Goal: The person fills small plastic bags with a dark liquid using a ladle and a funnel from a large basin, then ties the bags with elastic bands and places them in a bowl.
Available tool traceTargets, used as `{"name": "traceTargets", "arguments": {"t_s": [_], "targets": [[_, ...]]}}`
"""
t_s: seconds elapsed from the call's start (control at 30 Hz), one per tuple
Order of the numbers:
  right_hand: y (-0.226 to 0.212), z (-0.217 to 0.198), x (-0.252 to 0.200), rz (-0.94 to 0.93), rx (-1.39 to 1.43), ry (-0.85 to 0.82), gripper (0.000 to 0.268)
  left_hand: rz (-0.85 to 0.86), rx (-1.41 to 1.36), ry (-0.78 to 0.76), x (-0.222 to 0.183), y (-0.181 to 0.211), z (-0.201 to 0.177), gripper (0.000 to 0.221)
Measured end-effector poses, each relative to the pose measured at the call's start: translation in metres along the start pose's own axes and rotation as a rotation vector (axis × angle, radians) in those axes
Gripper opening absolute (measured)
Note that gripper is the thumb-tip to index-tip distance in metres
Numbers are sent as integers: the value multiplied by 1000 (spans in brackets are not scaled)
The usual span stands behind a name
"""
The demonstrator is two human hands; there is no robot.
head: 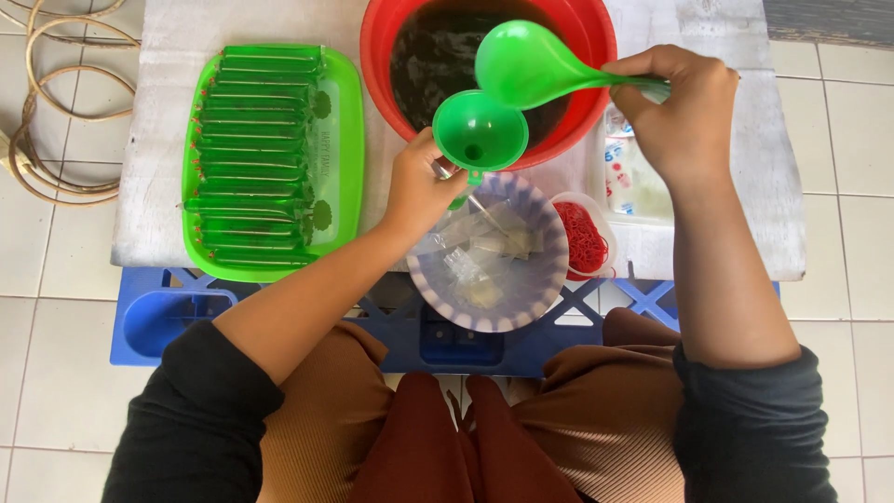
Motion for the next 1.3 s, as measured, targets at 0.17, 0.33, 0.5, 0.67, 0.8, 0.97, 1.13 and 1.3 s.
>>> {"name": "traceTargets", "arguments": {"t_s": [0.17,0.33,0.5,0.67,0.8,0.97,1.13,1.3], "targets": [[-34,-2,-24,-275,-268,61,33,30,19,2,0,9,4,15],[-60,-3,-38,-571,-403,160,36,35,3,0,-1,13,7,14],[-45,-3,-33,-497,-388,261,37,31,15,-13,0,11,8,16],[38,21,-15,-297,-488,243,37,27,31,7,4,2,4,25],[135,75,-15,-214,-783,155,52,14,64,9,3,3,-1,25],[185,144,-22,-329,-1015,94,24,29,28,55,3,14,-9,19],[190,195,-29,-305,-961,25,17,29,0,102,2,21,-16,11],[226,222,-18,140,-663,-189,25,35,6,102,4,27,-19,16]]}}
Point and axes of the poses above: each hand's wrist, its own x-axis towards the middle knuckle, its own z-axis out of the palm, y = z × x, the point moved 5 cm from there along x, towards the middle knuckle, and after that the axes turned 1 degree about -z, right-handed, at the moved point
